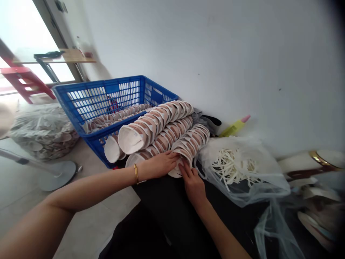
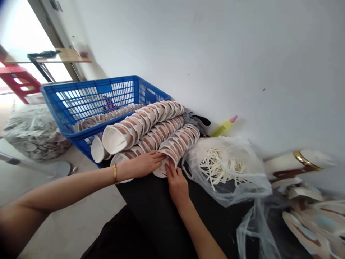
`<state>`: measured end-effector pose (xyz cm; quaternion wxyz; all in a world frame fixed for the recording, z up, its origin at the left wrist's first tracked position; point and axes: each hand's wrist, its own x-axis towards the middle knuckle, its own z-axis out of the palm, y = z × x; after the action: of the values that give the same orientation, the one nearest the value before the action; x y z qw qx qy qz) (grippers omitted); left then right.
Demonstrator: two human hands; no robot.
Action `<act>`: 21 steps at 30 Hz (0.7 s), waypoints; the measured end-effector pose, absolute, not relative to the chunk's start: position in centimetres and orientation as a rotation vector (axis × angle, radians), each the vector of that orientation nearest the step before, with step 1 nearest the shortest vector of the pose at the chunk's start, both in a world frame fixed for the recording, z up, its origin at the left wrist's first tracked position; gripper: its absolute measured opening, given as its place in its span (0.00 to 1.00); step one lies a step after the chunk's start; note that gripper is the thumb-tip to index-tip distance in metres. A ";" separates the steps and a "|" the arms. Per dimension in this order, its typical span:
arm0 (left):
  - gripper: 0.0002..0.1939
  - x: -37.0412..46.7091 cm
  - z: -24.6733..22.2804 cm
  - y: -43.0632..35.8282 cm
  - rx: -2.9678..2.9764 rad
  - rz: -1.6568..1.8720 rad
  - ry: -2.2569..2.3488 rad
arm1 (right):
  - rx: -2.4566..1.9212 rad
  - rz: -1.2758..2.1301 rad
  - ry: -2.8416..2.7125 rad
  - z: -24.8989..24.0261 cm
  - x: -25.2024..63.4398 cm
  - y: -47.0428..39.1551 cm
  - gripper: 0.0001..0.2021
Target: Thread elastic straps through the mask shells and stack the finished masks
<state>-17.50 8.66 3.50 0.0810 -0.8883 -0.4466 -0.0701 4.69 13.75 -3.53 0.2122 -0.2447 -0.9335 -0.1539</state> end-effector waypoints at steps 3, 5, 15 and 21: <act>0.16 -17.0 3.1 8.5 -2.631 -0.140 -1.398 | -0.715 -0.463 -2.597 -3.6 4.2 13.9 0.25; 0.15 -16.7 3.6 8.0 -2.647 -0.159 -1.429 | -0.752 -0.471 -2.578 -3.5 4.0 13.9 0.25; 0.22 -15.9 5.4 10.4 -2.350 -0.198 -2.060 | -0.909 -0.351 -2.554 -4.5 2.8 12.7 0.27; 0.32 -16.1 4.0 12.3 -2.402 -0.052 -2.121 | -0.865 -0.193 -2.670 -2.5 3.1 12.1 0.26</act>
<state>-16.08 12.31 4.04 -0.0316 -0.7491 -0.6616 -0.0162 3.08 12.09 -2.53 0.1632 -0.3033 -0.9364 -0.0678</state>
